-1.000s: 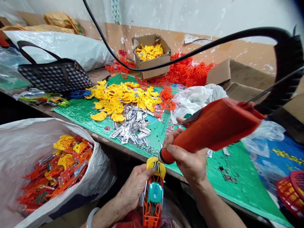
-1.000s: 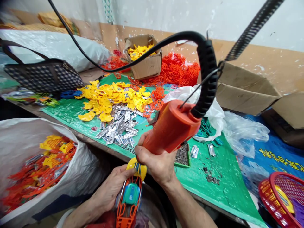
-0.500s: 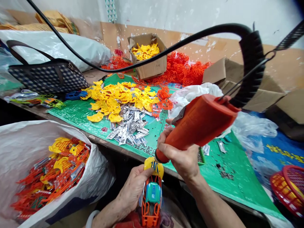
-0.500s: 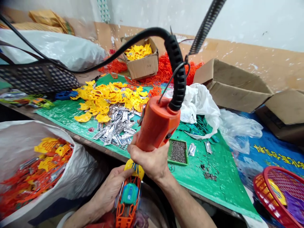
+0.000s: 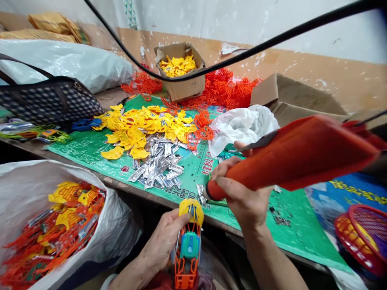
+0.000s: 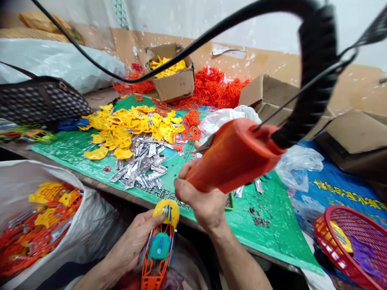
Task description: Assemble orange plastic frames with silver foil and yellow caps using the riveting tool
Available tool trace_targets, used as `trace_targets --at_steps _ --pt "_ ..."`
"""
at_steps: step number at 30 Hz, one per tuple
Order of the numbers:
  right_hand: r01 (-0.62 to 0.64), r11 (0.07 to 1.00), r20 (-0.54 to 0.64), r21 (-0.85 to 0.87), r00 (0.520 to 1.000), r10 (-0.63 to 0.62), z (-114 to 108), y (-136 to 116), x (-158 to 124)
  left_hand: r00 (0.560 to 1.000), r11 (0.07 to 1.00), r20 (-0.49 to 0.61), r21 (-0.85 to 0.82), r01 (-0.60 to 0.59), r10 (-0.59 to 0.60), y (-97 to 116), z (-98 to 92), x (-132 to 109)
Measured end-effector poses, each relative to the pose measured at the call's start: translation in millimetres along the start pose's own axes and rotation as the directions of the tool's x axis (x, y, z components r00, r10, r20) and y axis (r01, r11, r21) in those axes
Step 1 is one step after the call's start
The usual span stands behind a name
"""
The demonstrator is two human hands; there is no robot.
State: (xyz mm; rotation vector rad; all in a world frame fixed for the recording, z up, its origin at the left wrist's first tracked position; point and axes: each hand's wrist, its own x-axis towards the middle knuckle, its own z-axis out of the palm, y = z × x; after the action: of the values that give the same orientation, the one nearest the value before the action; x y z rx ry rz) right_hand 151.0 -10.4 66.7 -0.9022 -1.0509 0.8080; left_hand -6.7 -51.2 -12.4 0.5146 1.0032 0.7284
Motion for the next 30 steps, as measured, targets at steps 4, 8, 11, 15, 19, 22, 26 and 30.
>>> trace_targets --at_steps 4,8,11,15,19,22,26,30 --pt "0.093 0.984 -0.187 -0.151 0.975 -0.120 -24.5 7.3 24.0 0.999 0.999 0.020 0.022 0.042 -0.043 1.9 1.5 3.2" --pt "0.064 0.981 -0.234 -0.182 0.966 -0.106 -40.1 24.0 35.9 0.996 0.996 0.033 0.032 0.082 -0.083 -2.3 -1.2 6.1" --pt "0.044 0.987 -0.238 -0.155 0.968 -0.081 -42.6 32.5 35.3 0.996 0.995 0.028 0.041 0.087 -0.088 -4.2 -3.3 7.4" --pt "0.033 0.995 -0.225 -0.095 0.973 -0.054 -40.6 36.2 33.1 0.996 0.995 0.019 0.045 0.089 -0.090 -3.5 -3.8 7.1" --pt "0.018 0.995 -0.229 -0.094 0.973 -0.039 -39.0 36.7 33.6 0.995 0.994 0.021 0.042 0.097 -0.098 -1.4 -1.8 5.0" --pt "0.020 0.993 -0.231 -0.117 0.972 -0.046 -39.2 37.4 33.6 0.994 0.993 0.020 0.045 0.109 -0.110 1.2 0.3 3.4" --pt "0.023 0.985 -0.221 -0.174 0.973 -0.062 -40.7 39.1 32.3 0.993 0.993 0.022 0.052 0.110 -0.112 5.5 2.1 1.7" --pt "0.017 0.973 -0.200 -0.232 0.978 -0.065 -40.8 40.8 31.0 0.993 0.990 0.036 0.082 0.112 -0.115 8.0 1.4 -0.8"
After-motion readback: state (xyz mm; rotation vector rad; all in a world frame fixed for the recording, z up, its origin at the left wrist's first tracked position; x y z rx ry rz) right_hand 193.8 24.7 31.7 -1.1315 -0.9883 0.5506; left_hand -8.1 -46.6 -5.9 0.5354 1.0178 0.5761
